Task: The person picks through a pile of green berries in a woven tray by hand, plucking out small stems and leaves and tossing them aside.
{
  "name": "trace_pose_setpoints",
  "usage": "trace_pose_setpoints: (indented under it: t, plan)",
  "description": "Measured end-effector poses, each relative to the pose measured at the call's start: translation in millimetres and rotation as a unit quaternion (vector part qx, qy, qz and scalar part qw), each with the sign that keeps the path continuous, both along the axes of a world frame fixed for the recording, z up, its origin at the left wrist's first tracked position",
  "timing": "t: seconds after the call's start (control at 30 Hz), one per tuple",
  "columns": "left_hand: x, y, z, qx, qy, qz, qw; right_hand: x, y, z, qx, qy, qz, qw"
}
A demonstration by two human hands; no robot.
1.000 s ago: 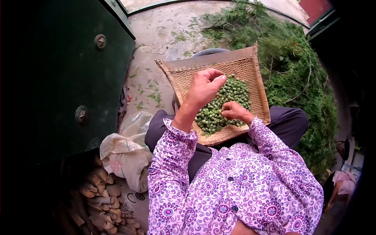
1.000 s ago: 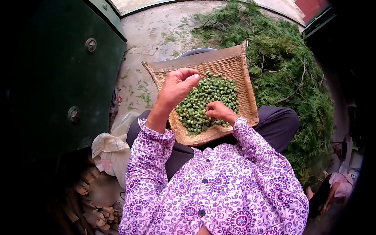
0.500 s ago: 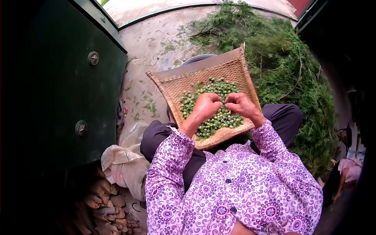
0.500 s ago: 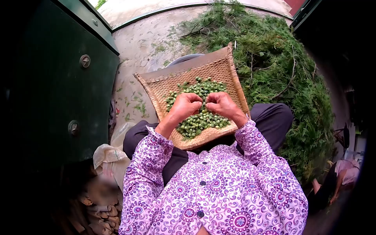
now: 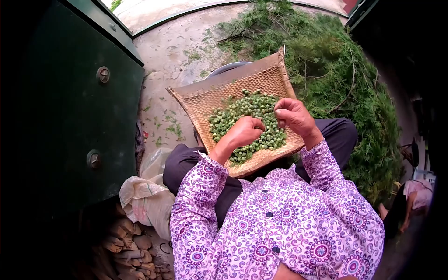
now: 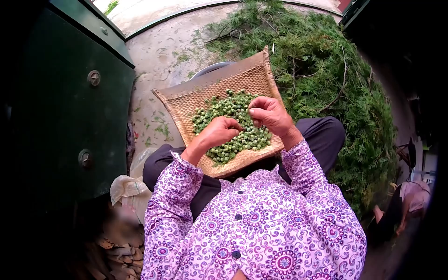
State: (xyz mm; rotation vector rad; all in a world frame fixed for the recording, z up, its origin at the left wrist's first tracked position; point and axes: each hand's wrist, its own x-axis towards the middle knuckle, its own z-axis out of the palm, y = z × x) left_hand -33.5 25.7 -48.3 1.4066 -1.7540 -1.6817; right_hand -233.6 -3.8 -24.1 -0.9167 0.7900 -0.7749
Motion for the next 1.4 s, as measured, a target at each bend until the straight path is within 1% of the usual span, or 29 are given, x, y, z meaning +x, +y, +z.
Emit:
trace_pose_setpoints:
  t: [0.03, 0.07, 0.1, 0.13, 0.17, 0.2, 0.23, 0.27, 0.33, 0.37, 0.4, 0.47, 0.5, 0.53, 0.6, 0.67, 0.73, 0.8, 0.87, 0.93, 0.97, 1.0, 1.07, 1.1, 1.13, 1.2, 1.27, 1.33, 1.4]
  plan:
    - [0.4, 2.0, -4.1, -0.043, -0.015, -0.022, 0.999, -10.3, -4.3, 1.6, 0.001, 0.001, -0.022, 1.000]
    - [1.5, 3.4, -6.2, -0.087, -0.032, -0.044, 0.995, -22.8, -9.4, 1.4, -0.011, 0.042, -0.047, 0.998]
    - [2.7, 0.4, 2.1, -0.086, -0.139, -0.129, 0.978, -34.1, -16.9, -5.5, -0.113, 0.205, -0.083, 0.969]
    - [4.7, 3.3, 4.0, -0.085, -0.139, -0.131, 0.978, -45.0, -21.8, -16.4, -0.210, 0.360, -0.116, 0.901]
    - [6.1, 7.8, 5.4, -0.092, -0.187, -0.160, 0.965, -59.0, -21.7, -29.0, -0.210, 0.361, -0.118, 0.901]
    - [6.5, 8.0, 8.5, -0.100, -0.235, -0.187, 0.948, -63.8, -22.5, -29.7, -0.333, 0.475, -0.124, 0.805]
    - [5.3, 5.2, 14.2, -0.074, -0.275, -0.209, 0.936, -65.6, -24.8, -30.2, -0.445, 0.571, -0.124, 0.678]
    - [6.7, 3.0, 17.2, -0.073, -0.275, -0.207, 0.936, -65.7, -17.5, -32.6, -0.321, 0.573, -0.098, 0.748]
    - [10.6, 0.2, 19.4, -0.114, -0.228, -0.101, 0.962, -49.6, -6.3, -42.6, -0.251, 0.545, -0.026, 0.800]
    - [16.0, -0.5, 14.1, -0.176, -0.165, -0.045, 0.969, -40.2, -0.4, -51.9, -0.208, 0.561, 0.028, 0.801]
    - [18.0, -6.5, 35.1, -0.136, -0.162, -0.021, 0.977, -33.5, 4.7, -65.6, -0.167, 0.576, 0.080, 0.797]
    - [25.9, -12.6, 35.8, -0.145, -0.041, 0.070, 0.986, -37.4, 20.3, -117.8, -0.181, 0.607, 0.068, 0.770]
    - [29.6, -16.7, 35.2, -0.123, -0.011, 0.101, 0.987, -36.1, 23.4, -132.3, -0.135, 0.598, 0.094, 0.784]
    - [31.4, -18.0, 45.5, -0.122, 0.022, 0.127, 0.984, -30.4, 23.9, -141.4, -0.085, 0.617, 0.106, 0.775]
    - [33.4, -22.1, 47.3, -0.100, 0.084, 0.162, 0.978, -15.7, 28.6, -152.7, -0.055, 0.637, 0.019, 0.769]
    - [33.6, -23.8, 55.1, -0.091, 0.100, 0.164, 0.977, -2.1, 27.4, -152.3, -0.037, 0.622, 0.023, 0.782]
    - [32.1, -23.4, 59.4, -0.080, 0.129, 0.171, 0.973, 13.6, 31.2, -150.4, -0.053, 0.613, 0.024, 0.788]
    - [29.0, -24.9, 57.6, -0.075, 0.152, 0.175, 0.970, 27.9, 32.3, -147.7, -0.015, 0.540, 0.032, 0.841]
    - [27.4, -27.0, 57.0, -0.072, 0.173, 0.176, 0.966, 60.7, 46.6, -143.2, -0.090, 0.563, 0.033, 0.821]
    - [26.6, -27.6, 57.2, -0.073, 0.170, 0.181, 0.966, 78.7, 54.4, -146.7, -0.150, 0.536, 0.028, 0.830]
    - [26.9, -27.8, 57.0, -0.072, 0.168, 0.179, 0.967, 81.3, 52.7, -146.9, -0.177, 0.515, 0.049, 0.837]
    - [27.1, -26.7, 56.7, -0.073, 0.174, 0.184, 0.965, 81.6, 51.9, -140.9, -0.175, 0.515, 0.048, 0.838]
    - [29.6, -24.6, 55.5, -0.073, 0.188, 0.199, 0.959, 80.4, 48.6, -121.3, -0.245, 0.412, 0.130, 0.868]
    - [32.3, -25.1, 52.4, -0.081, 0.195, 0.200, 0.957, 78.9, 45.0, -114.6, -0.212, 0.384, 0.151, 0.886]
    - [34.1, -25.2, 52.8, -0.080, 0.195, 0.203, 0.956, 74.5, 37.0, -97.0, -0.181, 0.395, 0.152, 0.888]
    - [37.3, -24.7, 56.5, -0.093, 0.160, 0.206, 0.961, 47.7, 15.3, -110.7, -0.108, 0.369, 0.054, 0.922]
    - [38.4, -23.7, 60.5, -0.083, 0.161, 0.209, 0.961, 8.2, -7.1, -129.9, -0.137, 0.499, 0.048, 0.854]
    - [40.9, -21.2, 60.3, -0.071, 0.171, 0.216, 0.959, -20.2, -9.0, -139.9, -0.128, 0.550, 0.074, 0.822]
    - [42.2, -19.9, 58.8, -0.065, 0.173, 0.222, 0.957, -24.8, -0.1, -141.5, -0.128, 0.557, 0.083, 0.816]
